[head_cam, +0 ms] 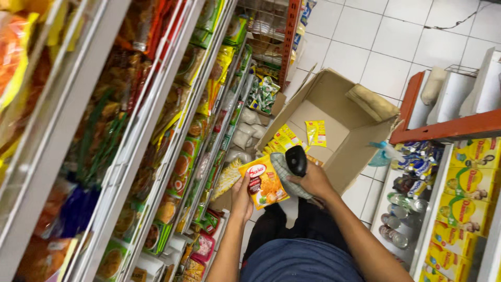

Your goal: The person picks up food packets from retail shelves, scans them with a handheld barcode scanner, and places them into a cardboard box on the floor.

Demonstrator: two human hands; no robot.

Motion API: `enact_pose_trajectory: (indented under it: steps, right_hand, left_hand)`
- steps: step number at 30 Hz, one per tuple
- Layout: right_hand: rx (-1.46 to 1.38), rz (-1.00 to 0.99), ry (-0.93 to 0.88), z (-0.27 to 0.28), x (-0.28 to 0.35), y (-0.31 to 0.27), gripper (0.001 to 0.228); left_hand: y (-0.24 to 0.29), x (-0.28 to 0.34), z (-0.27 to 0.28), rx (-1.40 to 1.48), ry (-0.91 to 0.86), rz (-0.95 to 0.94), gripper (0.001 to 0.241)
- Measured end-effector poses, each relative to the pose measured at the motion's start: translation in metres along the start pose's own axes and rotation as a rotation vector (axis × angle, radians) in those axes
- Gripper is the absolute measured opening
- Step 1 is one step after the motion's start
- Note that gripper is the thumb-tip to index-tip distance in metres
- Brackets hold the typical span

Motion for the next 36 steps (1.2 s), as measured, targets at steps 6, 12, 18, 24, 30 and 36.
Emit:
enact_pose_trajectory:
  steps: [6,12,18,24,30,36]
  right_hand:
    - [0.140,-0.010,0.006,-0.021,0.006,-0.022,0.047]
    - [-0.309,-0.162,0.104,0.024,0.041,0.003,0.037]
    - [-0.651,-0.055,0.210,0.020,0.072,-0.039,0.049]
    - [-0.559,0.092,0.315,0.048,0.079,-0.087,0.032]
    - [-0.597,0.006,0.424,0.069,0.093,-0.078,0.032]
    - [-0.602,0.097,0.446,0.071,0.112,-0.072,0.034]
  left_hand:
    - [0.014,0.010,0.036,-0.053,0.050,-0.053,0.035]
    - [0.027,0.009,0.026,-0.052,-0.050,-0.251,0.034]
    - [0.008,0.036,-0.055,-0.178,-0.116,-0.246,0.036]
    - [0.001,0.070,-0.091,-0.377,-0.227,-0.351,0.037]
    - [-0.023,0.065,-0.099,-0.472,-0.221,-0.286,0.034]
    - [-0.029,0.070,-0.130,-0.310,-0.308,-0.270,0.028]
Point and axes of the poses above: each hand's wrist, its own x-axis away from the middle knuckle, its own z-axis out of the back of the hand, y = z × x, the point moved 10 cm from there along -x, towards the middle knuckle, and after that the axes turned 15 degrees about x, right-handed, at the moved point
